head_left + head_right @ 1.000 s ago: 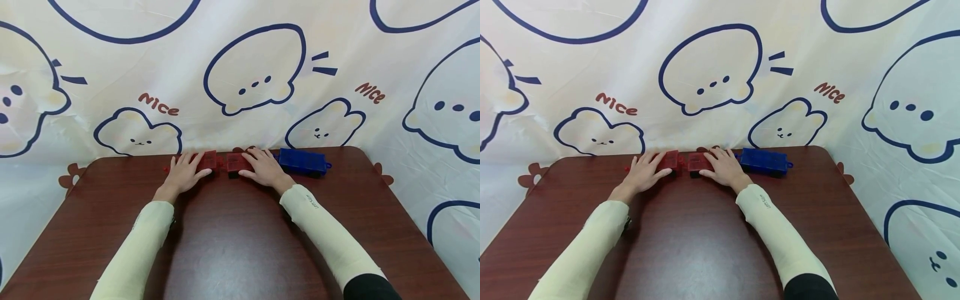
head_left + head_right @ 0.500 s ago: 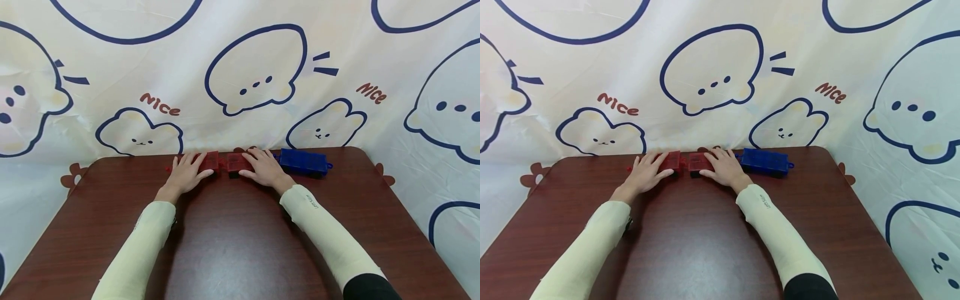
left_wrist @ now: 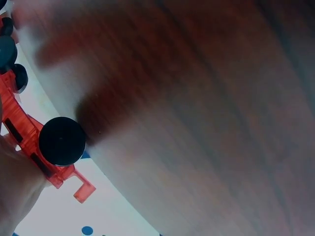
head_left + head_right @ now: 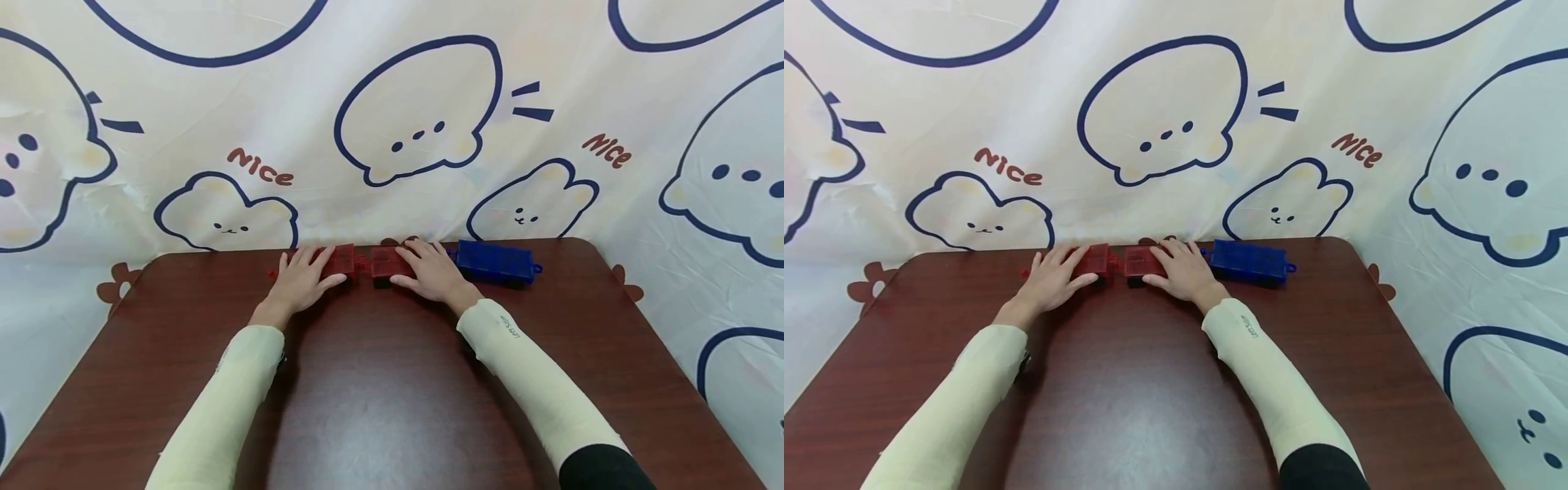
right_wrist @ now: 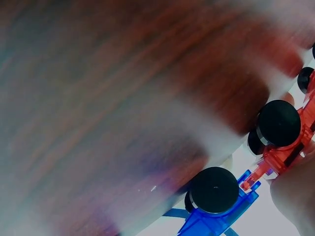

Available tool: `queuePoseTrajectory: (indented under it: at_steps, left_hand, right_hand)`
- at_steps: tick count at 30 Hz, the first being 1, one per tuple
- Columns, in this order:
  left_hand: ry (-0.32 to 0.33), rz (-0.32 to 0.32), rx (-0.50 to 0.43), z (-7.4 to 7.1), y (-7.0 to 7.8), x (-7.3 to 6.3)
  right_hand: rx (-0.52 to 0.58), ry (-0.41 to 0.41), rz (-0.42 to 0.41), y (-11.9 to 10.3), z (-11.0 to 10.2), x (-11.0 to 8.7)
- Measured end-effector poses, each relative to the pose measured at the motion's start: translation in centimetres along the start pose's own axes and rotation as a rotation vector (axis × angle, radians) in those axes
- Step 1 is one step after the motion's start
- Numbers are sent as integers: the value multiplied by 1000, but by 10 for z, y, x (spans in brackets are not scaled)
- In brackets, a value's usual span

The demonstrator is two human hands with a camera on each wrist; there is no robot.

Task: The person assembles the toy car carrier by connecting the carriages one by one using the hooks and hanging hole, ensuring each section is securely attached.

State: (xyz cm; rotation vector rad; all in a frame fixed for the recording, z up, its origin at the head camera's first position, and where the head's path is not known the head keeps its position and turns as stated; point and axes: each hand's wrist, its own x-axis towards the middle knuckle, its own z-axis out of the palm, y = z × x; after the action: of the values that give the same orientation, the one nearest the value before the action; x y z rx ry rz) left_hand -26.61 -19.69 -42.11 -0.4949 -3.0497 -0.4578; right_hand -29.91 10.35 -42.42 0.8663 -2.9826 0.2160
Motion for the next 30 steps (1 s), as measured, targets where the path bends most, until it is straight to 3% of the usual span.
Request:
queuePoseTrajectory:
  at_steps: [30]
  left_hand:
    - [-24, 2, 17, 0, -2, -1]
  right_hand:
    - [-9, -12, 9, 2, 1, 1]
